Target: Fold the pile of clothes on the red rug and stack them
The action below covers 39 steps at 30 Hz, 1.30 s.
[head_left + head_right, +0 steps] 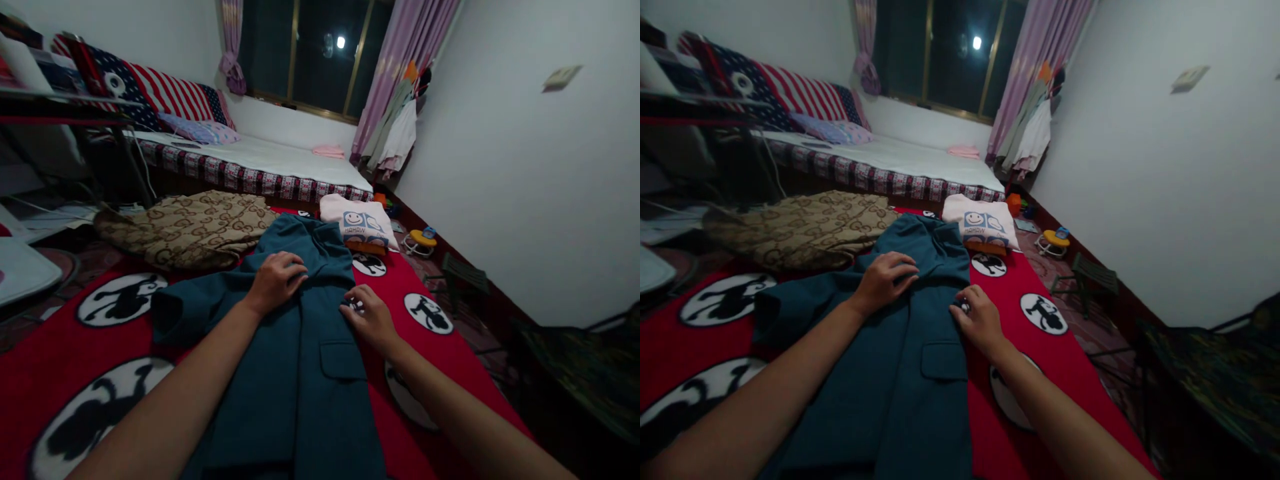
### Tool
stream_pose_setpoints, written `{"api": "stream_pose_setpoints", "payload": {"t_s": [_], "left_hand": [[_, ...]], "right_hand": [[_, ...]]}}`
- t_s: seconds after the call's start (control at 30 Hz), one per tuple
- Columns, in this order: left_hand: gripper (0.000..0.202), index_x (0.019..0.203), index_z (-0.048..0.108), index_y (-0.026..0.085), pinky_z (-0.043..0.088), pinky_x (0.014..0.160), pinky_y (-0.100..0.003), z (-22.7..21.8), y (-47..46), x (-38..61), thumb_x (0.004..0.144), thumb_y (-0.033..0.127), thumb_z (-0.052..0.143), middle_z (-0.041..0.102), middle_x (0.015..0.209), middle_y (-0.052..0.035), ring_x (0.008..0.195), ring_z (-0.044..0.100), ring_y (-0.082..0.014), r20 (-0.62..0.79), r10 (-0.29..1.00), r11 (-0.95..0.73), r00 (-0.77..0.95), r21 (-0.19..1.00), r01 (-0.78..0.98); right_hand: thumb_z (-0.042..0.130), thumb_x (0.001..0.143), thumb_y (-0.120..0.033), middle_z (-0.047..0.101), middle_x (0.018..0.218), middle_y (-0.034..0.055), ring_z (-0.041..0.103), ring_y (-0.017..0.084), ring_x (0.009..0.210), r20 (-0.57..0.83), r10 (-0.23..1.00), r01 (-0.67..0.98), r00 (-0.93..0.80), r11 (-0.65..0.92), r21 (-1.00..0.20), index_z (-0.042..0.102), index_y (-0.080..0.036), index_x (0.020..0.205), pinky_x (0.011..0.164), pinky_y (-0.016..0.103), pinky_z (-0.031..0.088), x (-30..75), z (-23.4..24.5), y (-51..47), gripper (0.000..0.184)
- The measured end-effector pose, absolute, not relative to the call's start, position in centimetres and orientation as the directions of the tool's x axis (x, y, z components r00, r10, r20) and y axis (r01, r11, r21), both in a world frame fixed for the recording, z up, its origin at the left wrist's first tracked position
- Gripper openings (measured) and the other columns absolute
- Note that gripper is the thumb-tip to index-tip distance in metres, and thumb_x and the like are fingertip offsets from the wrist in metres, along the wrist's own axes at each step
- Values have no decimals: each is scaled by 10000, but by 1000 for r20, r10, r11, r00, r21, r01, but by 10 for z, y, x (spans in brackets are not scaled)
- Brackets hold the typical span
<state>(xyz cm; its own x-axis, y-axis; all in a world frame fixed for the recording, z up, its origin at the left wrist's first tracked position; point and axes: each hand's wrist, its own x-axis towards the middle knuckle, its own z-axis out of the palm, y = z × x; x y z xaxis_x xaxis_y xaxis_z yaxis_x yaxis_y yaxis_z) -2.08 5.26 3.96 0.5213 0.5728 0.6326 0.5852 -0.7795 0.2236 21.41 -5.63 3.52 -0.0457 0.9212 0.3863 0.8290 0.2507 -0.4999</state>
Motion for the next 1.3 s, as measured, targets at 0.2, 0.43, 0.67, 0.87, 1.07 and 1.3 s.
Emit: {"api": "stream_pose_setpoints", "payload": {"t_s": [0.2, 0.43, 0.67, 0.87, 1.07, 1.3], "left_hand": [[155, 926, 717, 202, 450, 828, -300, 42, 35, -2, 895, 245, 571, 694, 952, -50, 920, 600, -177, 489, 455, -889, 744, 290, 353], [257, 1083, 697, 262, 418, 891, -321, 72, 1, -10, 830, 293, 674, 645, 1147, -46, 1047, 584, -214, 119, 394, -903, 911, 233, 360], [461, 1192, 621, 249, 423, 819, -284, 74, -39, -25, 759, 347, 746, 610, 1095, -51, 975, 589, -207, -15, 325, -915, 946, 246, 318], [211, 983, 654, 202, 423, 743, -260, 60, -50, -16, 778, 179, 698, 656, 914, -23, 907, 591, -194, -16, 442, -865, 897, 258, 431], [90, 794, 630, 193, 406, 691, -253, 64, -51, -23, 804, 116, 586, 639, 823, -17, 813, 590, -175, 16, 388, -907, 922, 188, 378], [54, 806, 578, 174, 411, 658, -235, 106, -38, -48, 828, 125, 572, 594, 786, -6, 727, 556, -137, 266, 537, -832, 801, 327, 449]], "right_hand": [[667, 813, -373, 583, 1096, 56, 578, 203, 977, 217, 969, 863, -116, 207, -461, 588, -227, 1066, 805, 317, 463, 190, 59, -104, 302], [708, 790, -309, 554, 1194, 86, 528, 230, 1116, 85, 972, 871, -218, 233, -432, 557, -202, 1206, 927, 348, 441, 190, 59, -125, 456], [771, 723, -390, 556, 1148, 80, 504, 258, 1098, 61, 959, 913, -277, 282, -294, 567, -220, 1219, 851, 346, 458, 178, 74, -151, 562], [713, 786, -271, 577, 1072, 78, 525, 239, 992, 46, 961, 952, -271, 275, -133, 616, -199, 1063, 724, 310, 435, 169, 64, -167, 303], [516, 869, -115, 601, 913, 51, 541, 181, 853, 207, 954, 936, -217, 264, -232, 580, -173, 899, 701, 285, 391, 164, 51, -156, 91], [510, 818, -108, 539, 889, 25, 500, 159, 817, 397, 909, 795, -126, 332, -507, 477, -202, 837, 733, 269, 380, 145, 71, -162, 101]]}}
